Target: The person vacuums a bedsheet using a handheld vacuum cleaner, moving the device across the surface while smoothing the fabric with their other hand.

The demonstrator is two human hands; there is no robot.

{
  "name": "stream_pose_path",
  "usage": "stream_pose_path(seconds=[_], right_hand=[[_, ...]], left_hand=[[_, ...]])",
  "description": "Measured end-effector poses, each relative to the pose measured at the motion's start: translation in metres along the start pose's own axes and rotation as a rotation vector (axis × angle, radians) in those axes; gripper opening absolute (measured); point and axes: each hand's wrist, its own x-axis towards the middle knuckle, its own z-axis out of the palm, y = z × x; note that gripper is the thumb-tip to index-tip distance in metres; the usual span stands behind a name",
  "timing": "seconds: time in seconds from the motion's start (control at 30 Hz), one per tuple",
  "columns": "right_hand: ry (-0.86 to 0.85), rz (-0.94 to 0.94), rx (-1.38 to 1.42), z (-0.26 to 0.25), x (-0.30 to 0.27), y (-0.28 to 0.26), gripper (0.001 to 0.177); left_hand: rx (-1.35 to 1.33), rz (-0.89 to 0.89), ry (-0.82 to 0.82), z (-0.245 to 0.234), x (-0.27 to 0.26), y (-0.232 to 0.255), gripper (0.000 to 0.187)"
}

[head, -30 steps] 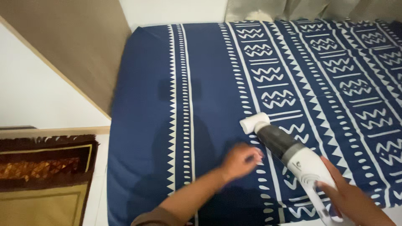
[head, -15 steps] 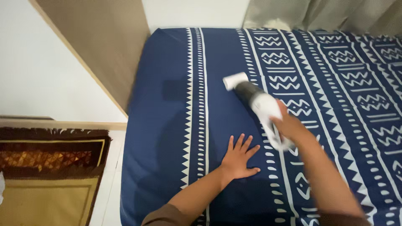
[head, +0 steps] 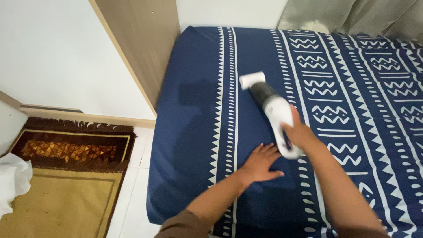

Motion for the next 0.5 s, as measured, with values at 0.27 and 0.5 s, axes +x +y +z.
stream_pose_path(seconds=[0.27, 0.5], right_hand=[[-0.337, 0.213, -0.096, -0.06, -0.185, -0.015, 0.088], [-0.268, 0.135, -0.25, -0.051, -0.16, -0.047, 0.083]], left_hand=[[0.297, -0.345, 0.039, -0.131, -0.074, -0.083, 0.081], [0.275, -0.403, 0.121, -0.116, -0.12, -0.087, 0.09]])
